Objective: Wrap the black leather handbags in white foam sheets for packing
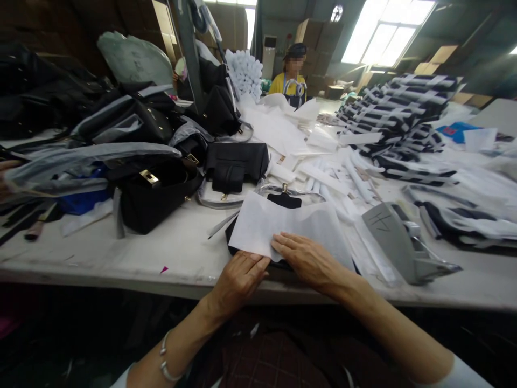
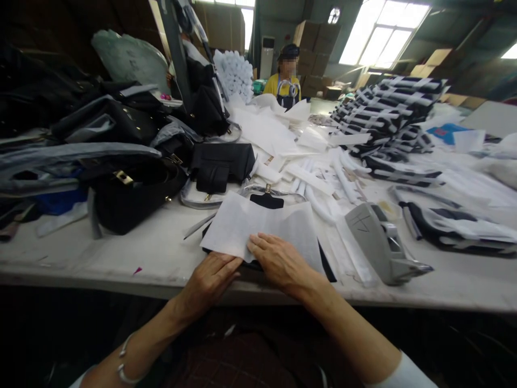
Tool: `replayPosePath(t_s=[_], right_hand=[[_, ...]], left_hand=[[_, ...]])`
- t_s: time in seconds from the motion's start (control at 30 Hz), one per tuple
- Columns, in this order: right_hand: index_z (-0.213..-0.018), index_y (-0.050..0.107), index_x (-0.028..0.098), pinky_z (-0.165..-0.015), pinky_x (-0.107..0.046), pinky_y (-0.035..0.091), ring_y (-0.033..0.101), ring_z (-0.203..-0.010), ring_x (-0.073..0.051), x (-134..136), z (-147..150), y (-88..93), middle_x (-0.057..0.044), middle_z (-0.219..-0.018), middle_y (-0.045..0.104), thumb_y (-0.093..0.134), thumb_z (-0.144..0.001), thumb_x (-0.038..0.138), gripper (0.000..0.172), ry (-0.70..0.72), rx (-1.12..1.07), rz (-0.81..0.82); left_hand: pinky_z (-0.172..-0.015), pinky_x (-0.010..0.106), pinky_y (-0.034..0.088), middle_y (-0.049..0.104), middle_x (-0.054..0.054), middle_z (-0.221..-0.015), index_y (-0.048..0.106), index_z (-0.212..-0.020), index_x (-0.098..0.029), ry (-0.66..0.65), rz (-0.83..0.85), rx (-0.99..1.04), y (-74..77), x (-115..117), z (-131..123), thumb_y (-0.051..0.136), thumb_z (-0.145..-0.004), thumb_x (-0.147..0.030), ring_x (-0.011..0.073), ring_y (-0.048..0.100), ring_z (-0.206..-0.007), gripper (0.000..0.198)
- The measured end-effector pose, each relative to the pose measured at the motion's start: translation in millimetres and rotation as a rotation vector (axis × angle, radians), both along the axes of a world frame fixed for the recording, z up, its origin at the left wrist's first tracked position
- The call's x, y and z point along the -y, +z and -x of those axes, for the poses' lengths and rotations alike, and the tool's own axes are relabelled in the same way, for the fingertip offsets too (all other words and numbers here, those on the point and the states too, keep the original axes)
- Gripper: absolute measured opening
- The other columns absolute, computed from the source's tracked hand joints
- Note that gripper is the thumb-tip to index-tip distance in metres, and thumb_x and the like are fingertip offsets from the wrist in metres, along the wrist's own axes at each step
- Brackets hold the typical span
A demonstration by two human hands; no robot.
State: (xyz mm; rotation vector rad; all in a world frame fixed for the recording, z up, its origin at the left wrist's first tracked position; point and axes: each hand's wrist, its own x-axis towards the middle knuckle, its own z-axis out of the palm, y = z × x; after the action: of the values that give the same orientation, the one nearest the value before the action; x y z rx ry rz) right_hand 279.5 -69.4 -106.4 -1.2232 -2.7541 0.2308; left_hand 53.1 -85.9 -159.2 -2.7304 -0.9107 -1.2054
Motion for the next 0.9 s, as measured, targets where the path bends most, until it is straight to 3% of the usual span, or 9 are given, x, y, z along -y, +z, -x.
replayPosePath(t_s=[0.1, 0.23, 0.37, 0.5, 0.6, 0.77, 0.9], right_hand=[[-0.137, 0.057, 0.008, -0.11, -0.045, 0.045, 0.052, -0.132, -0.03, -6.2, -1.4, 0.2, -0.019, -0.14, 0.056, 0.047, -0.089, 0.005, 0.049, 0.032, -0.018, 0.028], [-0.137, 0.057, 0.013, -0.112, -0.044, 0.042, 0.052, -0.132, -0.025, -8.6, -2.5, -4.3, -0.016, -0.142, 0.055, 0.048, -0.092, 0.008, 0.045, 0.047, -0.123, 0.058], [-0.135, 0.058, 0.014, -0.106, -0.044, 0.048, 0.057, -0.128, -0.028, -5.2, -4.0, -2.0, -0.017, -0.138, 0.058, 0.055, -0.095, 0.024, 0.041, -0.106, -0.178, 0.056], [-0.117, 0.07, 0.021, -0.102, -0.042, 0.051, 0.065, -0.116, -0.026, -0.9, -6.4, 2.2, -0.01, -0.123, 0.07, 0.046, -0.101, 0.034, 0.032, -0.265, -0.298, 0.052], [-0.11, 0.073, 0.024, -0.099, -0.037, 0.054, 0.069, -0.108, -0.022, 1.8, -8.9, -7.0, -0.006, -0.114, 0.074, 0.045, -0.101, 0.03, 0.03, -0.343, -0.381, 0.035], [-0.115, 0.072, 0.024, -0.1, -0.036, 0.054, 0.068, -0.109, -0.021, 3.7, -15.1, -29.5, -0.005, -0.116, 0.073, 0.057, -0.095, 0.026, 0.025, -0.336, -0.447, 0.001], [-0.114, 0.073, 0.023, -0.1, -0.037, 0.053, 0.068, -0.109, -0.021, 2.8, -17.5, -34.8, -0.006, -0.115, 0.074, 0.057, -0.096, 0.026, 0.025, -0.336, -0.46, 0.01]], left_hand=[[-0.088, 0.031, 0.052, 0.071, 0.007, -0.1, 0.063, -0.113, -0.015, -0.035, -0.069, 0.051, 21.9, 2.5, 0.2, 0.058, -0.092, -0.011, 0.0173, 0.065, -0.097, 0.021], [-0.1, 0.037, 0.046, 0.071, 0.008, -0.109, 0.062, -0.117, -0.015, -0.036, -0.108, -0.041, 44.0, -10.3, -10.0, 0.058, -0.094, -0.017, 0.0214, 0.062, -0.112, 0.023], [-0.078, 0.033, 0.051, 0.07, 0.005, -0.088, 0.065, -0.098, -0.016, 0.021, 0.119, -0.257, 33.1, -33.1, -17.7, 0.049, -0.1, -0.03, 0.0193, 0.066, -0.084, 0.021], [-0.075, 0.03, 0.048, 0.07, 0.003, -0.088, 0.066, -0.094, -0.02, 0.03, 0.274, -0.284, 23.7, -40.4, -14.2, 0.046, -0.102, -0.033, 0.0178, 0.066, -0.084, 0.025], [-0.073, 0.028, 0.048, 0.07, 0.003, -0.086, 0.066, -0.091, -0.019, 0.055, 0.341, -0.336, 33.7, -36.8, -14.8, 0.049, -0.1, -0.029, 0.0174, 0.067, -0.082, 0.022], [-0.06, 0.028, 0.048, 0.067, 0.005, -0.078, 0.064, -0.083, -0.017, 0.053, 0.368, -0.549, 53.6, -36.7, -32.1, 0.053, -0.095, -0.017, 0.0204, 0.067, -0.07, 0.016], [-0.064, 0.029, 0.051, 0.067, 0.007, -0.082, 0.063, -0.088, -0.016, 0.047, 0.283, -0.563, 47.5, -44.6, -43.3, 0.051, -0.094, -0.012, 0.022, 0.067, -0.079, 0.013]])
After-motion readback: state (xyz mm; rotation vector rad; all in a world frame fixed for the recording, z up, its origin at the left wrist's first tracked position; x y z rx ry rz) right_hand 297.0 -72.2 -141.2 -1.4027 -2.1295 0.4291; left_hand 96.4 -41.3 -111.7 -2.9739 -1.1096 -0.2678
